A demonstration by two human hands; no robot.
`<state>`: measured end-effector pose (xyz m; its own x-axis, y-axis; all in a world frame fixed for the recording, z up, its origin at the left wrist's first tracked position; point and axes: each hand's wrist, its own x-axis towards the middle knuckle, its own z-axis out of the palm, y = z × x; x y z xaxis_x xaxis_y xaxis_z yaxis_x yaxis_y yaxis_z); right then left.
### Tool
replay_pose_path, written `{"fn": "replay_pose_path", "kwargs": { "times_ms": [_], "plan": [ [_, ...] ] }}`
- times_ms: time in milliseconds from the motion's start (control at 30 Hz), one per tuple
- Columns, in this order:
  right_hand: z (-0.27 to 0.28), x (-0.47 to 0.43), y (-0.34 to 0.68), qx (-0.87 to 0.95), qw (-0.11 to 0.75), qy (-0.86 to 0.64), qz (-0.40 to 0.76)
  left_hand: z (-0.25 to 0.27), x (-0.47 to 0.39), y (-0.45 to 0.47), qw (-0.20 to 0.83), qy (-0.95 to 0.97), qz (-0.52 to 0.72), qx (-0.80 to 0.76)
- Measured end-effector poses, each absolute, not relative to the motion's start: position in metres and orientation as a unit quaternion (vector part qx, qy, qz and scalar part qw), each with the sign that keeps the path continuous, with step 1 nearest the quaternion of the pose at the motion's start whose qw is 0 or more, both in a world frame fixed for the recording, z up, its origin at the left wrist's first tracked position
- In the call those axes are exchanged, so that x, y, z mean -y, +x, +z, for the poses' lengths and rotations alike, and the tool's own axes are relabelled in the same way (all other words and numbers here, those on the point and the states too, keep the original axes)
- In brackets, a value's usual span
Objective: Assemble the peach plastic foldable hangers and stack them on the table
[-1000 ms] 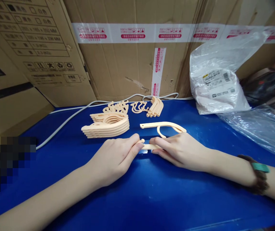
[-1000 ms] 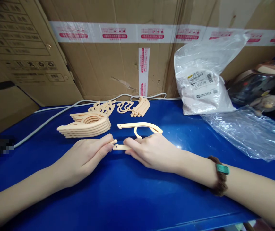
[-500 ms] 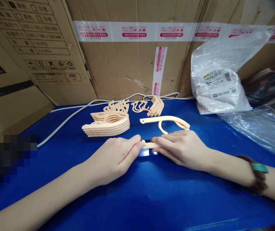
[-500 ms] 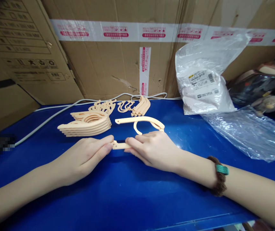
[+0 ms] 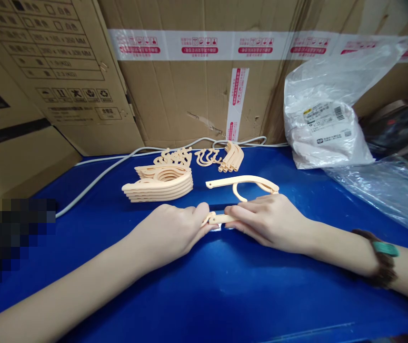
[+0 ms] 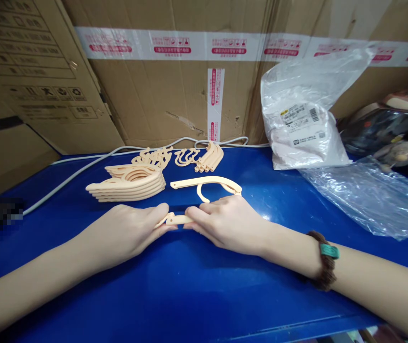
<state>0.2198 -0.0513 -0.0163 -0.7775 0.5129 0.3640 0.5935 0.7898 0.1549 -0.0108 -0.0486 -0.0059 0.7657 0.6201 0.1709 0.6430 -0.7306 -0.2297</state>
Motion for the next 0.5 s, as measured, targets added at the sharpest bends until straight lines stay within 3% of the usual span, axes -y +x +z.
{"fn": "replay_pose_path", "kwargs": {
  "times_ms": [367,500],
  "plan": [
    [-0.013,0.05,0.22,0.94,0.114,-0.318,-0.052,-0.008,0.051,-0.009,0.334,-0.903,-0.073,0.259],
    [-0.011,0.048,0.22,0.943,0.115,-0.311,-0.03,-0.005,0.057,-0.008,0.355,-0.897,-0.086,0.25]
  ]
}}
